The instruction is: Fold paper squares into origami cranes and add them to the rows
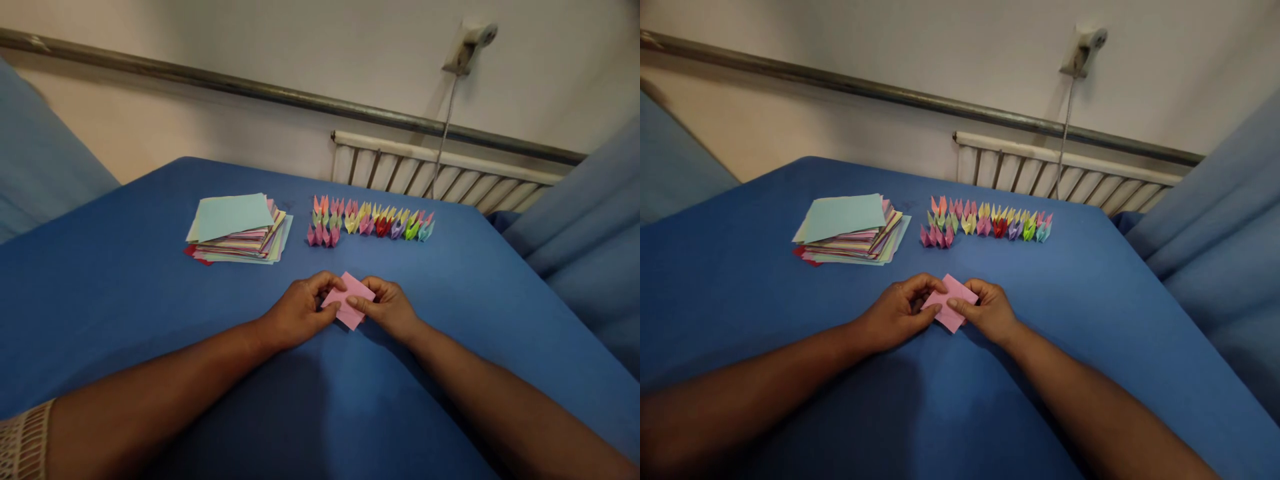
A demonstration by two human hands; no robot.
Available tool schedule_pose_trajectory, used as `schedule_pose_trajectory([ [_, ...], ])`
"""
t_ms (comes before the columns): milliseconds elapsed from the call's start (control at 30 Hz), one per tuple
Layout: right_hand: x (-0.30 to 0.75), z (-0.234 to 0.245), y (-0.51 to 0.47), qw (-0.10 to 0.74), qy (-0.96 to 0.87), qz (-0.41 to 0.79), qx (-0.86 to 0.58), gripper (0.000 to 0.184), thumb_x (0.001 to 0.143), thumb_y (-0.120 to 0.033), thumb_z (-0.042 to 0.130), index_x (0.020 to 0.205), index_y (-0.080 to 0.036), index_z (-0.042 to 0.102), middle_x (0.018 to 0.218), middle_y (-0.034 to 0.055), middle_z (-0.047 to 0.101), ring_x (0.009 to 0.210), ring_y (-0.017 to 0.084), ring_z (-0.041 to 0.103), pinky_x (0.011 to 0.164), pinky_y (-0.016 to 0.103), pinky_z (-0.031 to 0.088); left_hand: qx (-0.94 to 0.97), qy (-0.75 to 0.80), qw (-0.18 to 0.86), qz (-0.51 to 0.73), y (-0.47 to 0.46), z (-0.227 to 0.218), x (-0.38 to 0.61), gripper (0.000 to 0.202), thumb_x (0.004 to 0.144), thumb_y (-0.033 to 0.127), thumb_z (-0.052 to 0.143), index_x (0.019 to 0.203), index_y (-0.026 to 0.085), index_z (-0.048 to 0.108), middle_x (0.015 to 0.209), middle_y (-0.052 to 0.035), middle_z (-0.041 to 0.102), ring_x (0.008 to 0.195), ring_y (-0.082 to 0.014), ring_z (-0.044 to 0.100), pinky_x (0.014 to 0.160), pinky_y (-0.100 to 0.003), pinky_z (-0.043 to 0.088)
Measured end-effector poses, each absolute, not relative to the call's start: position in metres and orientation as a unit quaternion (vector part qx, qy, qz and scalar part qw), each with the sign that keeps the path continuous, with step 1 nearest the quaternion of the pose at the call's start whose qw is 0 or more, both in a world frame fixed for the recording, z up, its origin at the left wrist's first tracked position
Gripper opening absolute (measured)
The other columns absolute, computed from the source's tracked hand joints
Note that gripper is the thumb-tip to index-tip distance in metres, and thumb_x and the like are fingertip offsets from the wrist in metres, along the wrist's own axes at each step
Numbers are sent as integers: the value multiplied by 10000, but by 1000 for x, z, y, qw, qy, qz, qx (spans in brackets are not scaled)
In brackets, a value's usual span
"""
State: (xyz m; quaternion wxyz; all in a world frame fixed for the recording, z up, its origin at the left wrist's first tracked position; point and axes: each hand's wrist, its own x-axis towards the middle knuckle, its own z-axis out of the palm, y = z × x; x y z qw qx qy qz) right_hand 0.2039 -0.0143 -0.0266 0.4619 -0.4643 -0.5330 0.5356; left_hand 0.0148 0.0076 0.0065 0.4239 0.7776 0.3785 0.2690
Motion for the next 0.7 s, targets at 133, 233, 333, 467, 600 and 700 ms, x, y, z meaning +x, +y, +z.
schedule_pose_trajectory([
  [133,204,-22,-16,435,-538,553,-464,319,705,-454,723,689,-160,600,505,-44,549,414,76,465,428,208,352,765,381,431,291,8,7,16,237,763,204,578,998,172,572,800,7,633,632,-100,556,580,-214,428],
  [233,203,-19,-17,433,-533,548,-478,338,713,-466,714,652,-156,594,456,-47,530,379,72,440,406,206,320,719,378,488,320,8,6,18,369,763,232,610,1117,173,526,842,-10,657,697,-123,610,631,-231,461],
  [333,203,-17,-18,459,-511,538,-489,317,742,-457,692,695,-154,610,458,-45,542,393,76,458,426,206,338,646,389,555,350,10,4,20,413,734,286,668,1102,165,523,812,-2,653,688,-123,612,642,-238,465],
  [467,203,-14,-18,487,-493,520,-499,303,735,-447,702,755,-153,634,500,-37,571,415,86,488,438,213,369,599,412,597,340,13,2,20,252,723,359,685,804,147,576,642,31,587,558,-84,529,542,-204,398],
  [600,204,-13,-17,479,-499,540,-480,300,742,-439,701,774,-146,643,542,-24,595,412,79,490,427,211,377,597,420,599,329,16,4,16,269,782,411,627,752,149,577,566,36,554,506,-79,483,507,-204,365],
  [700,203,-12,-17,464,-513,556,-460,294,742,-437,701,758,-149,646,542,-29,587,399,69,469,413,208,370,595,401,614,328,19,3,14,288,806,423,598,724,150,560,575,23,561,522,-88,497,527,-218,386],
])
